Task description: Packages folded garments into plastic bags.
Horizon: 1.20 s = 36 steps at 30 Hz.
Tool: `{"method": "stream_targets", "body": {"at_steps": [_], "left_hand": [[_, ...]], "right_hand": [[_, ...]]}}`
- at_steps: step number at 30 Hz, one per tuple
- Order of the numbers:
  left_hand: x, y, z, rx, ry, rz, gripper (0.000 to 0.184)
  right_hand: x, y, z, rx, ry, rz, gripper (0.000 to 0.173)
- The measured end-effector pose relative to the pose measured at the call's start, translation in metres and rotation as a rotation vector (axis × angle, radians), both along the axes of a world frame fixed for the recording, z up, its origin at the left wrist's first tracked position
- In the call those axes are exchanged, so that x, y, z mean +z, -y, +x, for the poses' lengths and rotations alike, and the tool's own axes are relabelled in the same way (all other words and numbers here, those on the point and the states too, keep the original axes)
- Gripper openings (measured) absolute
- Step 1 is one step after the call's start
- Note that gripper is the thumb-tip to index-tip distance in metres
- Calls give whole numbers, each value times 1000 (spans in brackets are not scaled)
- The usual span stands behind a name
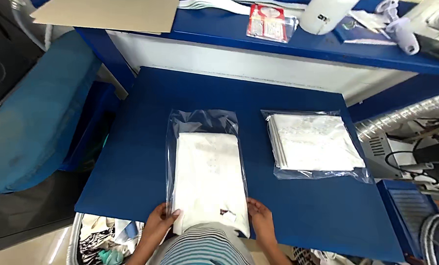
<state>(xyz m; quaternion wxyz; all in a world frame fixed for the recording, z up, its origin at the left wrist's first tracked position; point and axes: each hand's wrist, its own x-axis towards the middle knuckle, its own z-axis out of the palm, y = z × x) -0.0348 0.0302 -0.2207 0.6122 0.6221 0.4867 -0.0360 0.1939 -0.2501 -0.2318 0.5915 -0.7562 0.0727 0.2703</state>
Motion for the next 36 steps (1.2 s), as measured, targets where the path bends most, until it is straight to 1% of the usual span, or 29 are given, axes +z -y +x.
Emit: {"method": "stream_targets", "body": {"at_steps": [1,2,3,4,6,7,8,9,10,11,12,14,15,16,17,19,20,22,24,26,28,30,33,34,36], "left_hand": [[-3,3,8,-66,-21,38,66],[-4,11,17,-98,-24,37,64],[-5,23,27,-99,-9,5,57],[-7,41,37,-93,23,-43,47],[-14,78,50,-112,104,-176,37],[-18,91,54,-143,153,-265,35],[-21,99,55,-184,170,-330,35],[-23,103,54,-211,163,-358,36],[-22,105,52,-218,127,-332,40],[-20,106,49,-216,72,-240,47],[-16,109,48,-212,12,-85,59],[0,114,50,-218,-60,334,92],[8,112,55,-240,-40,578,102],[16,107,61,-279,14,788,105],[24,101,69,-342,80,941,103],[29,84,101,-504,209,1118,92],[27,74,125,-590,242,1168,88],[27,51,183,-737,243,1228,86],[34,27,240,-800,220,1281,84],[44,10,281,-814,172,1274,82],[49,2,307,-825,110,1224,80],[36,-7,327,-874,-1,1189,84],[13,-16,336,-976,-166,1117,91],[11,-13,337,-961,-161,1121,90],[12,-8,338,-876,-80,1196,83]], "right_hand": [[2,-1,15,16,43,13,19],[4,-1,32,34,97,13,19],[7,-1,50,60,167,-17,20],[10,1,68,91,257,-82,21],[16,9,95,125,470,-294,23],[18,14,101,128,572,-387,28],[18,21,100,131,668,-438,33],[13,30,94,153,758,-470,36],[4,38,80,186,831,-482,36],[-6,45,63,236,886,-489,34],[-16,50,45,301,929,-488,31],[-36,53,18,428,998,-481,33],[-44,51,12,486,1025,-495,38],[-50,48,8,539,1039,-514,45],[-54,45,6,585,1043,-532,52],[-56,39,7,664,1033,-569,62],[-56,36,9,689,1026,-582,65],[-54,30,14,716,1015,-590,66],[-52,24,17,714,1021,-586,64],[-48,22,17,699,1014,-591,61],[-43,23,15,669,1012,-573,56],[-40,24,16,645,1023,-552,54],[-36,20,14,671,991,-566,55],[-36,19,12,680,964,-581,54],[-38,17,13,662,938,-597,54]]}}
